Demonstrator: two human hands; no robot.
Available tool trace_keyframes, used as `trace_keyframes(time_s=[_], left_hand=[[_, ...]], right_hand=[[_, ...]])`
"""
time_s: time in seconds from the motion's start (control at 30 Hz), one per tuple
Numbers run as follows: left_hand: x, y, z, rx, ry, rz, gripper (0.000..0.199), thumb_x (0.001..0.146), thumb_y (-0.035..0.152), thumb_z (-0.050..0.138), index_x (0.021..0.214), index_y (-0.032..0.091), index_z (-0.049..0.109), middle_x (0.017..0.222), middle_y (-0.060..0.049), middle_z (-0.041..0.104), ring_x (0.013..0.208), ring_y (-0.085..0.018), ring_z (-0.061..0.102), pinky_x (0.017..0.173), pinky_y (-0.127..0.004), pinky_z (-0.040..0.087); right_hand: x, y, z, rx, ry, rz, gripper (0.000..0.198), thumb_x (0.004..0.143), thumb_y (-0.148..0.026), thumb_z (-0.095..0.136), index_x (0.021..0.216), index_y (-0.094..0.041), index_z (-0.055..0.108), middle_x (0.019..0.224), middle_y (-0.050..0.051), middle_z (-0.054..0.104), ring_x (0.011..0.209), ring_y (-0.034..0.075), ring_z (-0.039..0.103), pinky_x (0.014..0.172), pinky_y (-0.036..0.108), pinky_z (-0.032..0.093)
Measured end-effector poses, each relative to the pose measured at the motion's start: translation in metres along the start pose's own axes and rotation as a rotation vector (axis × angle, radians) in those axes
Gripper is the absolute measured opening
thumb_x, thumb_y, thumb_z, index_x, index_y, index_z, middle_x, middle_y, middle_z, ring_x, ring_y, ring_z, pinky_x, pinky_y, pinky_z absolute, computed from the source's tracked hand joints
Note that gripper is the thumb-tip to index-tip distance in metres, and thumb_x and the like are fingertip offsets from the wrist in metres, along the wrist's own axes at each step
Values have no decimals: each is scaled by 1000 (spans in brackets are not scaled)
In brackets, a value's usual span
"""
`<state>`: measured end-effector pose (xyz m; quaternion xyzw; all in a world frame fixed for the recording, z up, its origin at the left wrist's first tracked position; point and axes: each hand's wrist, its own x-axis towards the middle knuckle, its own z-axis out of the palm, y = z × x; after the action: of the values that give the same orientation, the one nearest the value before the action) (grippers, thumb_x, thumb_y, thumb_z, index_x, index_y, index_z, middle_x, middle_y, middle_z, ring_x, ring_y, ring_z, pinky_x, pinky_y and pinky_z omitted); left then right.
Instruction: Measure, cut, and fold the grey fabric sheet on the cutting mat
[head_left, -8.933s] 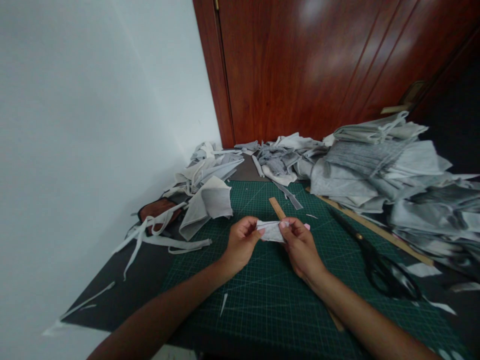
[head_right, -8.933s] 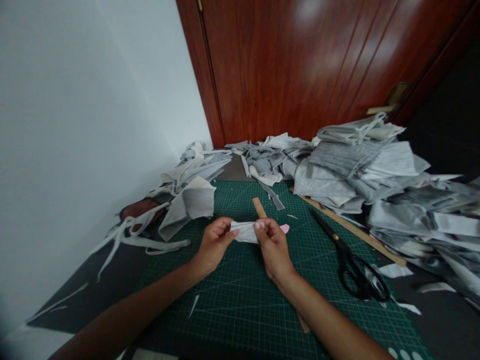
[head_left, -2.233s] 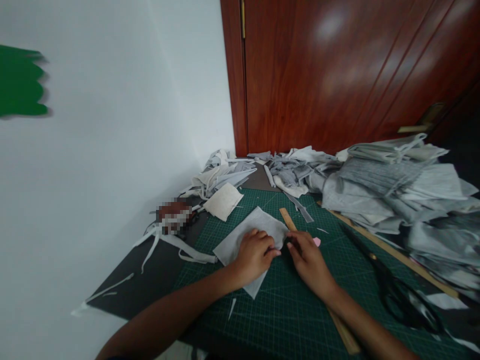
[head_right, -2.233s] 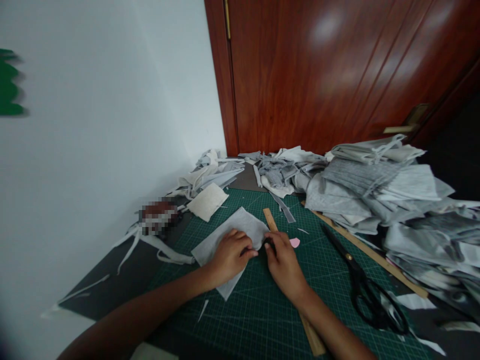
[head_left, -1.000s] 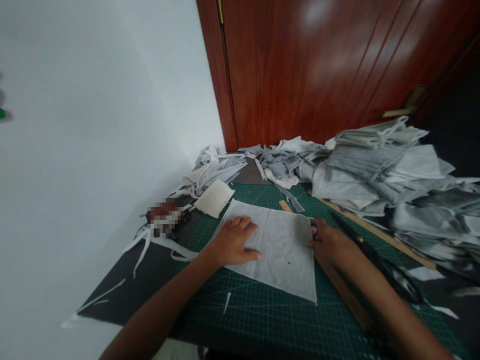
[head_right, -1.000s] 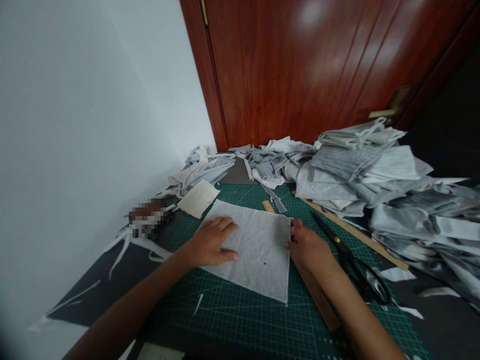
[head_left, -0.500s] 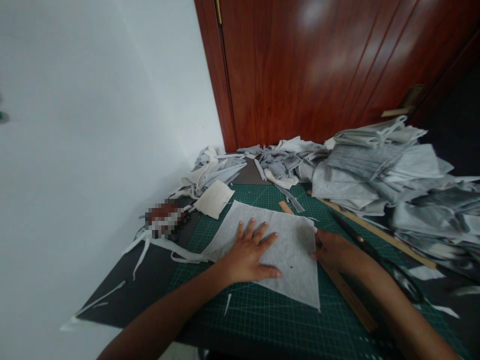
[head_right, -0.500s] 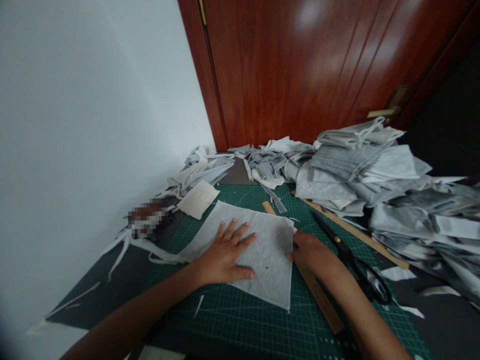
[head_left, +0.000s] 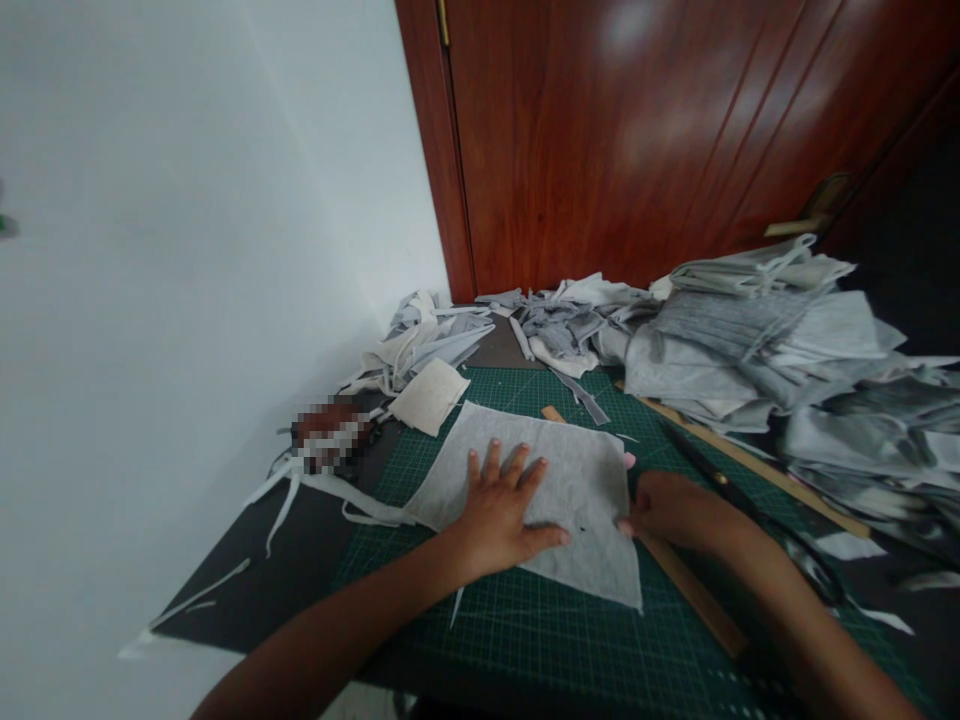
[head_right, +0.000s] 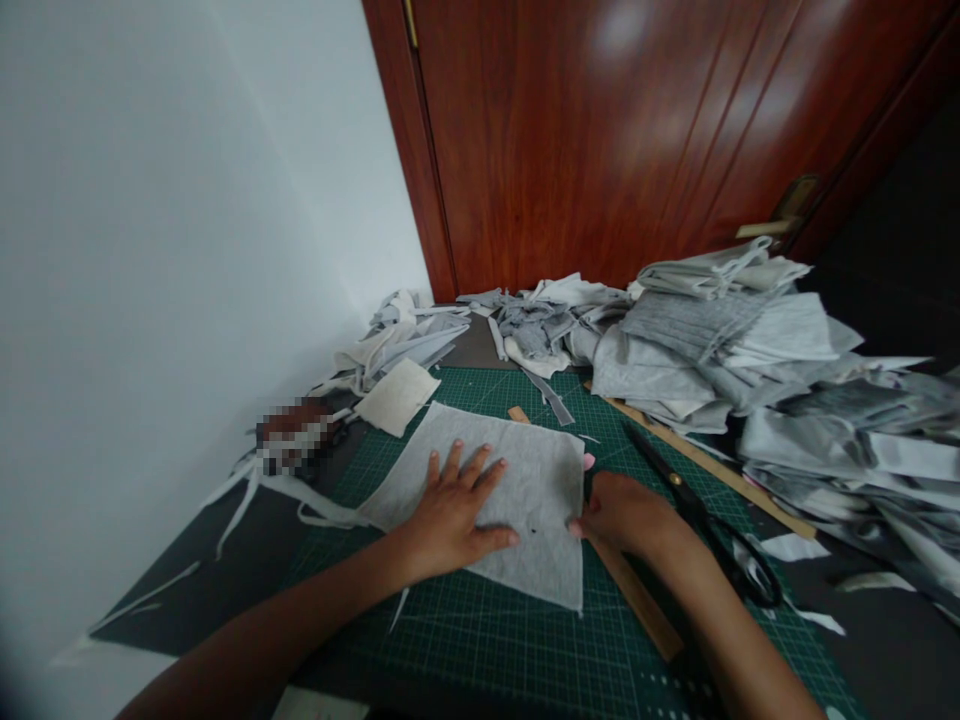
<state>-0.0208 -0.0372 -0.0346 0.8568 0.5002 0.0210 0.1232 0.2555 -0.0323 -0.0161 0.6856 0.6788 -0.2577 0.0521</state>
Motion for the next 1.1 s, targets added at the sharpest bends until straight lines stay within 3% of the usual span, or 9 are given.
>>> trace_keyframes(time_s=[0.17,0.3,0.5,0.6,0.7,0.77,0.97,1.1], left_hand=[[0,1,-2,41,21,-82,100,83,88,51,163,30,34,173,-10,23,157,-53,6,119,-80,7],[0,5,-7,135,27,-188,106,81,89,52,163,23,35,171,-16,26,155,-55,14,117,-79,16],[-1,12,-6,234,5,-324,114,80,88,56,163,12,35,167,-29,27,152,-58,19,115,-77,24],[3,7,-1,214,46,-220,111,86,86,51,161,7,34,168,-29,23,157,-50,13,121,-74,16],[9,-2,2,140,45,12,96,94,78,48,163,14,32,171,-19,21,161,-40,9,126,-67,11],[12,-6,2,110,32,87,90,96,76,48,163,19,31,172,-15,21,161,-38,9,127,-65,9],[14,-8,2,122,41,79,87,97,74,48,162,18,33,172,-16,23,160,-39,11,127,-65,9],[16,-4,5,119,73,78,86,97,74,48,162,19,34,171,-17,25,160,-39,13,127,-65,10]], right_hand=[[13,3,5,55,11,-49,22,81,-39,77,86,-19,71,90,8,78,84,24,73,60,28,40],[15,-1,5,61,29,-49,14,82,-33,76,80,-20,70,89,6,79,84,22,74,63,27,43],[-10,-9,-5,-33,183,57,38,83,-35,77,113,-14,69,119,21,75,114,38,69,82,40,47],[-14,-11,-7,-50,217,69,22,89,-29,69,105,-14,72,118,21,75,116,38,69,84,39,46],[-6,-4,-8,-6,174,60,17,88,-30,70,96,-16,73,103,15,78,101,32,74,74,34,46],[0,3,-9,38,135,41,17,87,-32,71,93,-17,74,95,11,80,91,27,75,66,30,44],[4,14,-16,81,133,18,21,90,-37,67,92,-18,75,91,8,80,81,23,73,60,29,42],[-4,8,-18,12,225,72,36,96,-47,59,101,-15,74,107,17,77,98,31,72,74,34,48]])
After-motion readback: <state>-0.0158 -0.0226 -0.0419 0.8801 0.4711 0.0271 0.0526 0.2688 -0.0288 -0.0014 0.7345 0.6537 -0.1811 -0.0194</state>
